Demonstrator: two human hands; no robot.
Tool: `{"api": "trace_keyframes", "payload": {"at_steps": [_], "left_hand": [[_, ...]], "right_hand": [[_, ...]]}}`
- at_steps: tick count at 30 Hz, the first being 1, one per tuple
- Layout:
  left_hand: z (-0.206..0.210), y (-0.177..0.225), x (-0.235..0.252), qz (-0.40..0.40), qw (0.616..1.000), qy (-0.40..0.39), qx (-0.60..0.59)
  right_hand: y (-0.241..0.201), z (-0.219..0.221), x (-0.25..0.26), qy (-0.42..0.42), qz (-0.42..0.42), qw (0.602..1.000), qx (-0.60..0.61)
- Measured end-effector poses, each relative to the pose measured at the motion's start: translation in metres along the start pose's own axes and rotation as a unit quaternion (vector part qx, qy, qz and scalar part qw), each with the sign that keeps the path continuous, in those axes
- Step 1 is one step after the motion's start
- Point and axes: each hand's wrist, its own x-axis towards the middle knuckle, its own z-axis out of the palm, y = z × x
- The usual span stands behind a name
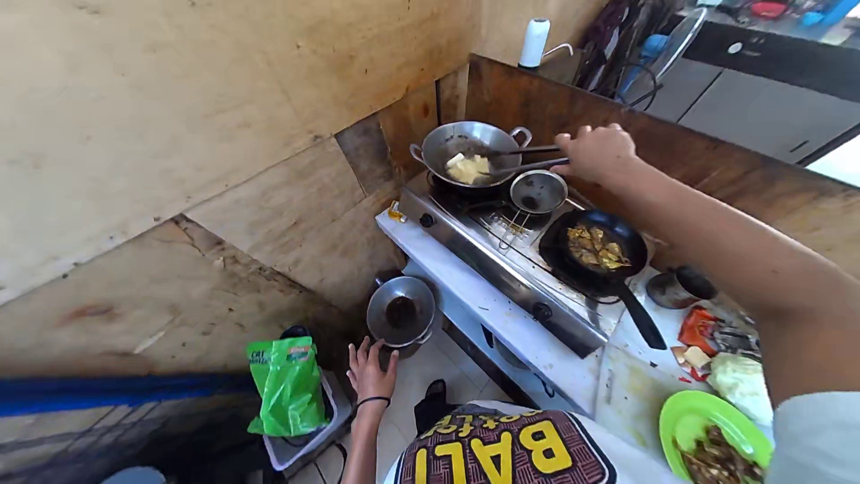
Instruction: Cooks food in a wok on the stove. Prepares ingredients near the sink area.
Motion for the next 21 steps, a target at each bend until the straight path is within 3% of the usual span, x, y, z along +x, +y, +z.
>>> {"api": "trace_keyframes", "payload": {"at_steps": [5,10,21], "left_hand": [[-0.018,-0.046,0.030,0.085,0.994,0.056,-0.041],[-0.031,-0.080,0.044,0.087,0.991,0.083,-0.063],[-0.052,-0.084,0.075,0.106,0.988,0.080,-0.076]], "right_hand": [[-0.038,-0.005,0.060,-0.029,-0.042,0.992,-0.114],[-0.046,-0.006,0.077,-0.041,-0.044,0.986,-0.153],[-0.068,-0.012,0.094,-0.089,0.004,0.988,-0.127]]}}
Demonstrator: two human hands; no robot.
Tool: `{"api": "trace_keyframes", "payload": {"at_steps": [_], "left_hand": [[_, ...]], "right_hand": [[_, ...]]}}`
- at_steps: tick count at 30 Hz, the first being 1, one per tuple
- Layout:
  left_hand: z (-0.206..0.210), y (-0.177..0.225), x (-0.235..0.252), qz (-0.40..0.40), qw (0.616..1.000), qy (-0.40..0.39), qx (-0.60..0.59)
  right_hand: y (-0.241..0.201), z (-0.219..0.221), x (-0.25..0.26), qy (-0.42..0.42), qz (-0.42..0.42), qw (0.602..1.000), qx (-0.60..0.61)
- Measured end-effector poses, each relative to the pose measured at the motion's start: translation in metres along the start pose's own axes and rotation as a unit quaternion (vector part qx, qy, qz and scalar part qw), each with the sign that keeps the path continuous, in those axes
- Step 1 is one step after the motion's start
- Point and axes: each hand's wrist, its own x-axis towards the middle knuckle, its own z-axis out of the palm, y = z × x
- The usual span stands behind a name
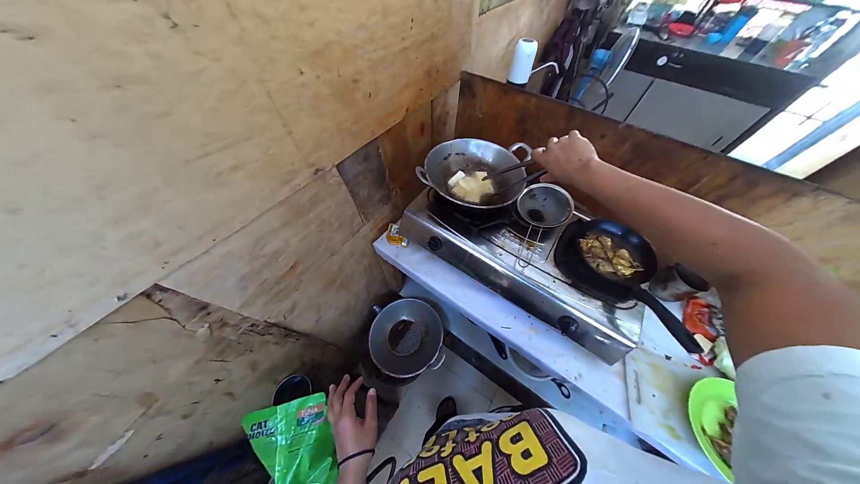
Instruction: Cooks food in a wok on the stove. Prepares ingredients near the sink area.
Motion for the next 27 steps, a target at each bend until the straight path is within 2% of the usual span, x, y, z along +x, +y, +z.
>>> {"api": "trace_keyframes", "payload": {"at_steps": [11,15,21,24,27], "left_hand": [[0.006,-0.010,-0.009,0.012,1.000,-0.019,0.010],[0.005,-0.015,-0.012,0.014,1.000,-0.015,0.018],[0.005,-0.010,-0.013,0.008,1.000,-0.020,0.018],[0.003,-0.011,-0.016,0.012,0.999,-0.024,0.017],[0.000,-0.014,-0.024,-0.003,0.999,-0.032,0.016]], "right_hand": [[0.003,0.028,0.028,0.022,0.041,0.999,0.009],[0.009,0.017,0.019,0.006,0.029,1.000,0.002],[-0.006,0.007,0.033,-0.036,0.098,0.990,0.100],[-0.012,0.012,0.041,-0.032,0.083,0.993,0.073],[-0.014,-0.006,0.032,-0.044,0.081,0.994,0.050]]}}
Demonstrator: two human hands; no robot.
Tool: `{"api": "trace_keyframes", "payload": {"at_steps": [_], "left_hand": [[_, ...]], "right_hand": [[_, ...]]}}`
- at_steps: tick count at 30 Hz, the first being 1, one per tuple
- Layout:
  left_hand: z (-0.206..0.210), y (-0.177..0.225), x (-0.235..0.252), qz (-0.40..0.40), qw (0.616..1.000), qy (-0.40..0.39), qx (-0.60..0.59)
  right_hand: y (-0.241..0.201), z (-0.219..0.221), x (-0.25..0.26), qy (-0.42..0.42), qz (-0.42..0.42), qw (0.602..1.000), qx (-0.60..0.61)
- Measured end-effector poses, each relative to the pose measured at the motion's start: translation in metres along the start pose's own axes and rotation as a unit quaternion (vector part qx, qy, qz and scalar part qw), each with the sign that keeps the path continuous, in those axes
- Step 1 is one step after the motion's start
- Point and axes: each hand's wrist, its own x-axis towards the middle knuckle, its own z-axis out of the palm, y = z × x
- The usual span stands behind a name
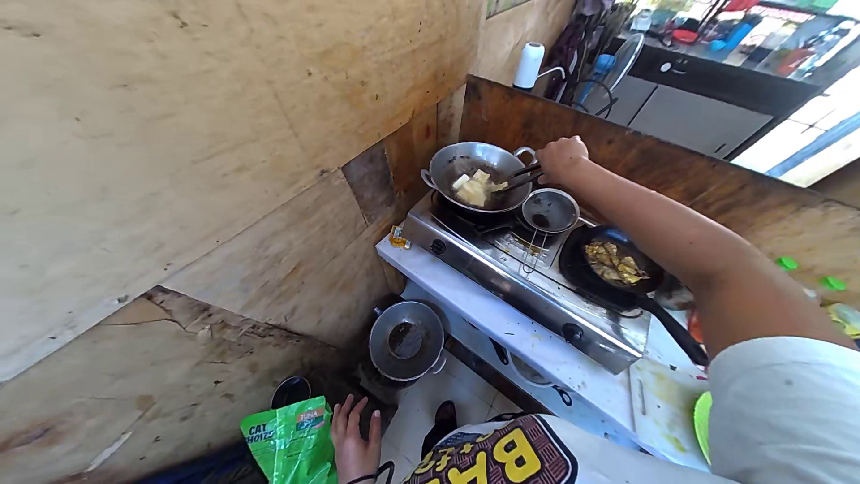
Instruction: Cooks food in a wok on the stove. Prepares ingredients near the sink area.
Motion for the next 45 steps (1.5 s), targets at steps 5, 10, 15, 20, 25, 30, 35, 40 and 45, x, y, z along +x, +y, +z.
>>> {"api": "trace_keyframes", "payload": {"at_steps": [5,10,15,20,25,30,35,40,45], "left_hand": [[0.003,-0.010,-0.010,-0.015,1.000,0.000,0.001],[-0.007,0.004,-0.004,-0.013,1.000,-0.011,-0.003],[-0.008,-0.009,-0.013,-0.015,1.000,-0.002,0.007],[-0.009,-0.015,-0.024,-0.029,0.999,0.000,0.015],[-0.008,-0.006,-0.019,-0.029,0.999,-0.015,0.013],[-0.006,-0.004,-0.018,-0.028,0.999,-0.017,0.010],[-0.004,-0.004,-0.023,-0.031,0.999,-0.026,0.013],[-0.004,-0.002,-0.026,-0.044,0.998,-0.035,0.013],[0.006,0.000,-0.022,-0.026,0.999,-0.022,0.015]], "right_hand": [[-0.002,-0.020,0.000,0.023,0.008,0.999,0.024],[-0.008,-0.004,0.029,0.030,0.032,0.993,0.108],[-0.005,0.005,0.041,0.019,0.059,0.990,0.130],[0.002,-0.006,0.031,0.026,0.061,0.991,0.118],[0.014,-0.006,0.028,-0.006,0.080,0.981,0.176],[0.051,0.004,0.041,-0.101,0.125,0.939,0.304],[0.059,0.021,0.048,-0.119,0.129,0.927,0.332],[0.064,0.029,0.053,-0.023,0.064,0.969,0.237],[0.037,0.034,0.037,0.077,-0.005,0.995,0.068]]}}
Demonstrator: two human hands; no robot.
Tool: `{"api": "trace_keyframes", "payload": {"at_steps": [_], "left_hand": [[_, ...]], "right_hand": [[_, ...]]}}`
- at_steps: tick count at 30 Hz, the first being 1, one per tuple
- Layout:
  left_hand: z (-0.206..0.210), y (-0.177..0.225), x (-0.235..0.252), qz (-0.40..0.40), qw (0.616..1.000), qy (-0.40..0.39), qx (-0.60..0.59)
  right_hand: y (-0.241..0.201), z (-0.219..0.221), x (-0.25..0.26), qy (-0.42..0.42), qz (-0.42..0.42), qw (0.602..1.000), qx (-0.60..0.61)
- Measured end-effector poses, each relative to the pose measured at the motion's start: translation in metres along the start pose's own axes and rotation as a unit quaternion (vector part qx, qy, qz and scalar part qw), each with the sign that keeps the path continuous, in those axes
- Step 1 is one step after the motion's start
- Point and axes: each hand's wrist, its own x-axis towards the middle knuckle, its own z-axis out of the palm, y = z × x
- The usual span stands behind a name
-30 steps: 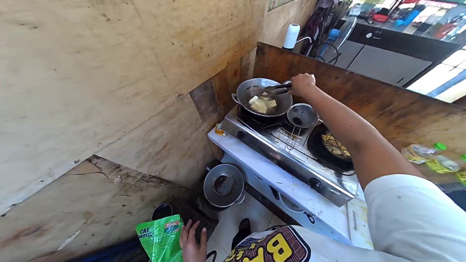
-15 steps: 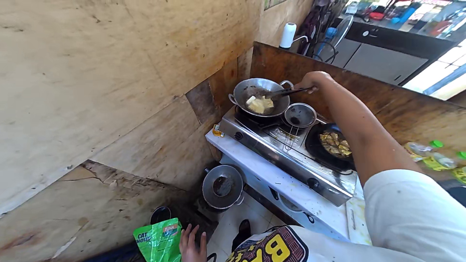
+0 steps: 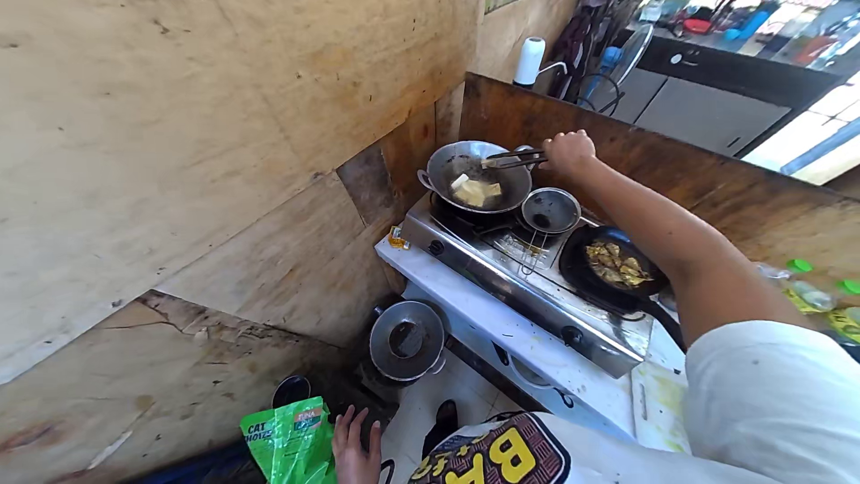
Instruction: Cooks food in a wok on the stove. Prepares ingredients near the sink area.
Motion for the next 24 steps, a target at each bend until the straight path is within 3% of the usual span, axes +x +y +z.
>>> {"api": "trace_keyframes", "payload": {"at_steps": [3,6,9,13,20,24], "left_hand": [[0.000,0.006,0.000,-0.003,1.000,0.004,0.002],[0.002,0.005,-0.003,-0.007,1.000,0.002,0.003],[0.004,0.001,-0.010,-0.012,1.000,-0.003,0.005],[0.006,0.004,-0.010,-0.009,1.000,-0.004,0.006],[0.010,0.009,-0.005,0.002,1.000,-0.016,0.018],[0.010,0.009,-0.003,0.015,1.000,-0.015,0.018]], "right_hand": [[0.007,0.018,-0.004,0.034,-0.093,0.991,-0.084],[0.020,0.013,-0.012,0.047,-0.131,0.984,-0.111],[0.030,0.000,-0.021,0.053,-0.104,0.988,-0.099],[0.028,-0.027,-0.033,-0.010,-0.020,0.999,-0.035],[0.009,-0.033,-0.052,-0.062,-0.058,0.994,-0.064],[0.007,-0.031,-0.056,-0.040,-0.064,0.994,-0.082]]}}
